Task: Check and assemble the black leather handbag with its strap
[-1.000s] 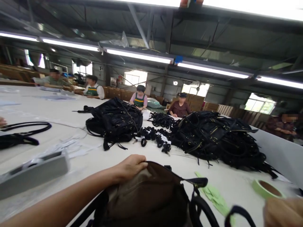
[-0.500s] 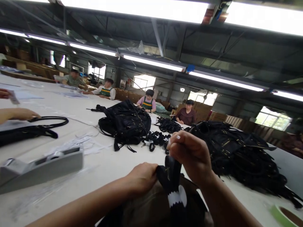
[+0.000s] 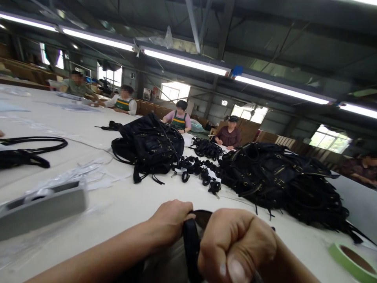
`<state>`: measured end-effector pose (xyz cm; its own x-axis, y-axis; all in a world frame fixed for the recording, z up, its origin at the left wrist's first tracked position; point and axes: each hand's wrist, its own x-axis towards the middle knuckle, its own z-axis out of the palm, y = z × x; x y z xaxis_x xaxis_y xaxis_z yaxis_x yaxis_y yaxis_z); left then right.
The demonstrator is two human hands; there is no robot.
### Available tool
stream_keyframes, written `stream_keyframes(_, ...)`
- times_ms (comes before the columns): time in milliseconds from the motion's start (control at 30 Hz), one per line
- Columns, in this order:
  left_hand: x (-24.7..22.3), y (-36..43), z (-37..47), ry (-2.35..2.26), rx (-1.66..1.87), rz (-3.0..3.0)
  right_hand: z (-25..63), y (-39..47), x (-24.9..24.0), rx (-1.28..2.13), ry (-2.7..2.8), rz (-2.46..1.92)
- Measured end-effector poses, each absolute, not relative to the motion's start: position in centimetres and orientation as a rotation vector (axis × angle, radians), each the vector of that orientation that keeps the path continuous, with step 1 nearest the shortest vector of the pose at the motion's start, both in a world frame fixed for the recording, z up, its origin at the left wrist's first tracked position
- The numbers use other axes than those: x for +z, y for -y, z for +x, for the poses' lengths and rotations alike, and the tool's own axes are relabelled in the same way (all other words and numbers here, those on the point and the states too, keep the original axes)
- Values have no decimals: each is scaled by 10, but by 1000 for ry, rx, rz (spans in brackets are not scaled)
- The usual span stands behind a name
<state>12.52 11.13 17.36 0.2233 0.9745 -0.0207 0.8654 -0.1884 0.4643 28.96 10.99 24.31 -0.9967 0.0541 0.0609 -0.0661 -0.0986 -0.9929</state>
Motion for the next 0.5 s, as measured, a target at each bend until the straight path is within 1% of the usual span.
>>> stream_keyframes(67, 170, -118, 125, -1730, 300, 2155, 286, -108, 230, 2320, 2010, -34)
stream_keyframes(100, 168, -121, 124, -1734, 262, 2167, 282, -107, 224, 2286, 1997, -116)
stream_keyframes(200, 154, -132, 120, -1691, 188, 2188, 271, -111, 195, 1947, 1995, -544)
stream_keyframes(300, 120, -140, 116, -1658, 173, 2156, 262, -119, 145, 1608, 1943, -936)
stream_keyframes(400, 77, -138, 111, -1669, 146, 2059, 258, -124, 92, 1538, 1941, -1196)
stream_keyframes(500, 50, -125, 101, -1706, 127, 1952, 258, -123, 61, 1573, 1923, -1314)
